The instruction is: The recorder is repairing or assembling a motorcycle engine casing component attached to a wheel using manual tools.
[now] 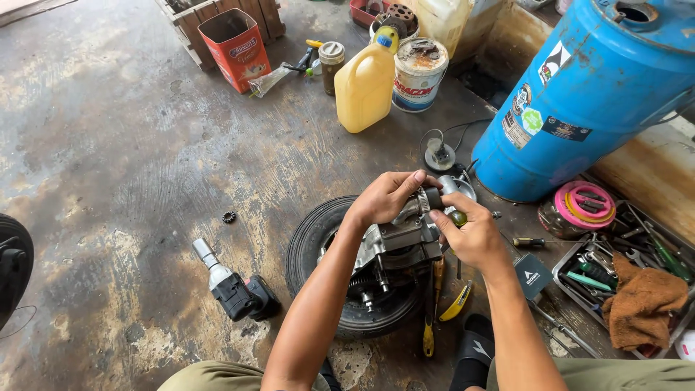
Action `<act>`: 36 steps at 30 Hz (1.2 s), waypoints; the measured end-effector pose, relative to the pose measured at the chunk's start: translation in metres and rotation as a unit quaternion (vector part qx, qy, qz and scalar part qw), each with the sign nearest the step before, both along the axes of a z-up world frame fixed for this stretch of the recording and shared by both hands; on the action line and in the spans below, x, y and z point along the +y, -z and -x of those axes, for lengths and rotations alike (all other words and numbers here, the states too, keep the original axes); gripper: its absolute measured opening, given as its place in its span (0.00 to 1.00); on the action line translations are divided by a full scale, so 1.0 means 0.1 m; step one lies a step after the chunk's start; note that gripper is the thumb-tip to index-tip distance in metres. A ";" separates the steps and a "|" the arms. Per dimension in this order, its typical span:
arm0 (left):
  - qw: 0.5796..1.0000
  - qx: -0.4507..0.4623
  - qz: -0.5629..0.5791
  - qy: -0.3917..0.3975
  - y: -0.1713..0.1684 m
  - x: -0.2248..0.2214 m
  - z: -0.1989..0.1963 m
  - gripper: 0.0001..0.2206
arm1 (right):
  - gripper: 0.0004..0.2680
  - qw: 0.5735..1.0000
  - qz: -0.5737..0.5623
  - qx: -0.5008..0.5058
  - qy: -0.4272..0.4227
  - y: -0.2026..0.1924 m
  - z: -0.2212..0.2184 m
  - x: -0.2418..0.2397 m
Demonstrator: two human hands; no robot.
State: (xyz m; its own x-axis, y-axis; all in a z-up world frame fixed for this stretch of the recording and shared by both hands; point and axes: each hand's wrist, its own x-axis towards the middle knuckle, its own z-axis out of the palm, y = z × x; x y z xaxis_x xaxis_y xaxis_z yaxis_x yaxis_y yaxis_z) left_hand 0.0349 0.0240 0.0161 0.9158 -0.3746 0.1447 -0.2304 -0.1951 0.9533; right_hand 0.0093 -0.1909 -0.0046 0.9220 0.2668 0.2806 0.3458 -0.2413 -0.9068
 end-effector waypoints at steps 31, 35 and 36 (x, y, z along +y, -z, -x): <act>0.983 -0.094 -0.036 -0.156 0.20 -0.06 0.44 0.22 | 0.11 0.986 -0.078 0.139 0.050 -0.12 -0.01 0.01; 0.969 -0.165 -0.058 -0.174 0.33 -0.08 0.41 0.20 | 0.15 0.981 -0.123 0.153 0.002 -0.11 -0.10 -0.04; 0.967 -0.175 -0.067 -0.175 0.34 -0.08 0.40 0.21 | 0.18 0.983 -0.123 0.137 -0.013 -0.13 -0.12 -0.05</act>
